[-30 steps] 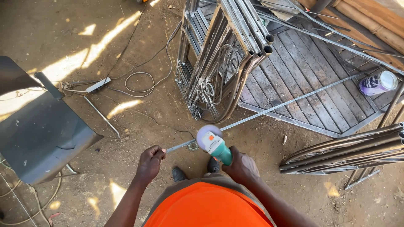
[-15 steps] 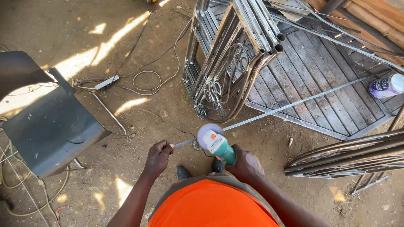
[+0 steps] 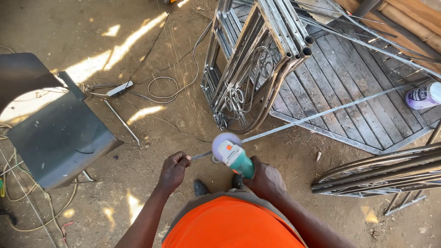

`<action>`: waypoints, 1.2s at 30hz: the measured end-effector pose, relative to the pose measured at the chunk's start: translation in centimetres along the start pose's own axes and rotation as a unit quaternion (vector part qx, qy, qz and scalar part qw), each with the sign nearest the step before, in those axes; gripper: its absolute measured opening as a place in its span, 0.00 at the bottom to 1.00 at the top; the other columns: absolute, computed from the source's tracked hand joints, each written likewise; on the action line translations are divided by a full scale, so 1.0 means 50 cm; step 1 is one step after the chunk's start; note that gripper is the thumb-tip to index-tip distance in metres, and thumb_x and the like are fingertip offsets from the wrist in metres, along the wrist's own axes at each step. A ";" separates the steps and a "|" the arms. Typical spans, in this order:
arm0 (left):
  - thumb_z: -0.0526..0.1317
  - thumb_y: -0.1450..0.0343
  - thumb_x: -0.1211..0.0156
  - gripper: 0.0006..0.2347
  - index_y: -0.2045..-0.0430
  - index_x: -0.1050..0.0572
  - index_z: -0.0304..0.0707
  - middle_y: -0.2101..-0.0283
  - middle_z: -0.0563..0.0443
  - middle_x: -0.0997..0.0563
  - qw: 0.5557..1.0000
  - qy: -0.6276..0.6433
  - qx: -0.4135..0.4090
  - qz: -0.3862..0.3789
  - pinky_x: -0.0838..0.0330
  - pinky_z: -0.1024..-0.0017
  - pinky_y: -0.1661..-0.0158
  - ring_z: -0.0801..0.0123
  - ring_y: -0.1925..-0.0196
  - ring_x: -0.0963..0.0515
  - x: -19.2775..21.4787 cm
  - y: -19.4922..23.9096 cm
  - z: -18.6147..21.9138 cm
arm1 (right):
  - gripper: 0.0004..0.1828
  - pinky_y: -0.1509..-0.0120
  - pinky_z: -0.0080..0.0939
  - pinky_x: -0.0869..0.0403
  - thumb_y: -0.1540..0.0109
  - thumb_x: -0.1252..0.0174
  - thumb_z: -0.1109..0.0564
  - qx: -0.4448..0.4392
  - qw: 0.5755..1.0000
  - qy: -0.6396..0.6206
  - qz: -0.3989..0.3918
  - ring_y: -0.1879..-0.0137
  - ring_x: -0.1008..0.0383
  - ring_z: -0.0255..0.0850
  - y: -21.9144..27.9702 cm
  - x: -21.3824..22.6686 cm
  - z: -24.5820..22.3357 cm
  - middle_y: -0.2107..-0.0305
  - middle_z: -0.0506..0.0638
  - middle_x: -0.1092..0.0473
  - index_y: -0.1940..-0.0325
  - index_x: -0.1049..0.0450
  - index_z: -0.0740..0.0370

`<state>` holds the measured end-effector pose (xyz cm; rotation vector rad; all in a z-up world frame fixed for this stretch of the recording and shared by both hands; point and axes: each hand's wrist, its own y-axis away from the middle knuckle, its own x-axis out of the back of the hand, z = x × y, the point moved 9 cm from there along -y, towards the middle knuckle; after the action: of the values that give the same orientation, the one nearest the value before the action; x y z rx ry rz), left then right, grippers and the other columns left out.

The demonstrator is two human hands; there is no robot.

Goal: Using a handheld angle grinder to smooth the surfaces and ends of long metal rods on a fabrication workbench.

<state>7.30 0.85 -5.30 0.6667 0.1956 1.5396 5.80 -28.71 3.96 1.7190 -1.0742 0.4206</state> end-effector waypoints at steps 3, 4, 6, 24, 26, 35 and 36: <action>0.38 0.27 0.43 0.11 0.82 0.23 0.35 0.82 0.50 0.35 1.000 -0.010 -0.003 -0.006 0.37 0.69 0.70 0.69 0.74 0.34 -0.007 0.005 -0.005 | 0.30 0.39 0.60 0.27 0.44 0.34 0.42 -0.070 0.998 0.007 0.004 0.42 0.22 0.62 -0.030 -0.005 0.086 0.52 0.61 0.22 0.40 0.32 0.51; 0.39 0.28 0.43 0.11 0.81 0.23 0.35 0.83 0.49 0.34 1.000 -0.016 -0.001 -0.008 0.36 0.68 0.70 0.67 0.75 0.33 -0.010 0.011 -0.003 | 0.30 0.40 0.59 0.26 0.44 0.34 0.41 -0.096 0.995 0.026 0.017 0.42 0.21 0.61 -0.044 -0.005 0.125 0.52 0.60 0.22 0.41 0.32 0.49; 0.39 0.28 0.43 0.11 0.81 0.23 0.35 0.83 0.48 0.34 1.000 -0.022 0.002 -0.012 0.36 0.67 0.70 0.66 0.75 0.32 -0.016 0.018 -0.002 | 0.30 0.40 0.58 0.26 0.44 0.33 0.41 -0.122 0.991 0.045 0.030 0.42 0.21 0.59 -0.068 0.001 0.190 0.53 0.59 0.22 0.41 0.32 0.46; 0.37 0.28 0.43 0.12 0.83 0.23 0.33 0.84 0.49 0.35 1.000 0.003 0.009 0.018 0.39 0.69 0.73 0.68 0.77 0.35 -0.012 0.035 0.024 | 0.30 0.40 0.61 0.25 0.43 0.37 0.44 -0.229 0.966 0.007 0.124 0.43 0.21 0.63 -0.107 0.093 0.412 0.53 0.68 0.22 0.38 0.31 0.52; 0.37 0.28 0.43 0.12 0.84 0.24 0.33 0.84 0.50 0.36 1.000 0.012 0.000 0.023 0.41 0.70 0.73 0.69 0.77 0.36 -0.011 0.031 0.031 | 0.28 0.38 0.59 0.25 0.43 0.37 0.42 -0.200 0.977 0.020 0.077 0.42 0.21 0.59 -0.103 0.064 0.359 0.53 0.62 0.22 0.39 0.32 0.45; 0.41 0.25 0.44 0.14 0.84 0.31 0.40 0.81 0.55 0.39 1.000 0.009 -0.015 0.001 0.48 0.65 0.75 0.71 0.79 0.45 -0.013 -0.001 0.003 | 0.24 0.64 0.54 0.23 0.43 0.37 0.41 -0.027 0.999 0.005 0.023 0.64 0.20 0.50 -0.055 -0.038 0.125 0.64 0.52 0.21 0.48 0.35 0.48; 0.41 0.25 0.44 0.14 0.84 0.31 0.40 0.81 0.55 0.39 1.000 0.010 -0.015 0.002 0.48 0.65 0.75 0.71 0.79 0.45 -0.012 -0.002 0.002 | 0.24 0.64 0.54 0.23 0.43 0.37 0.41 -0.027 0.999 0.006 0.023 0.64 0.20 0.50 -0.052 -0.038 0.119 0.64 0.52 0.21 0.48 0.35 0.48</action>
<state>7.41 0.24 -5.45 0.6274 0.1860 1.5504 5.69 -32.90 -1.36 1.6453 -1.1075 0.4268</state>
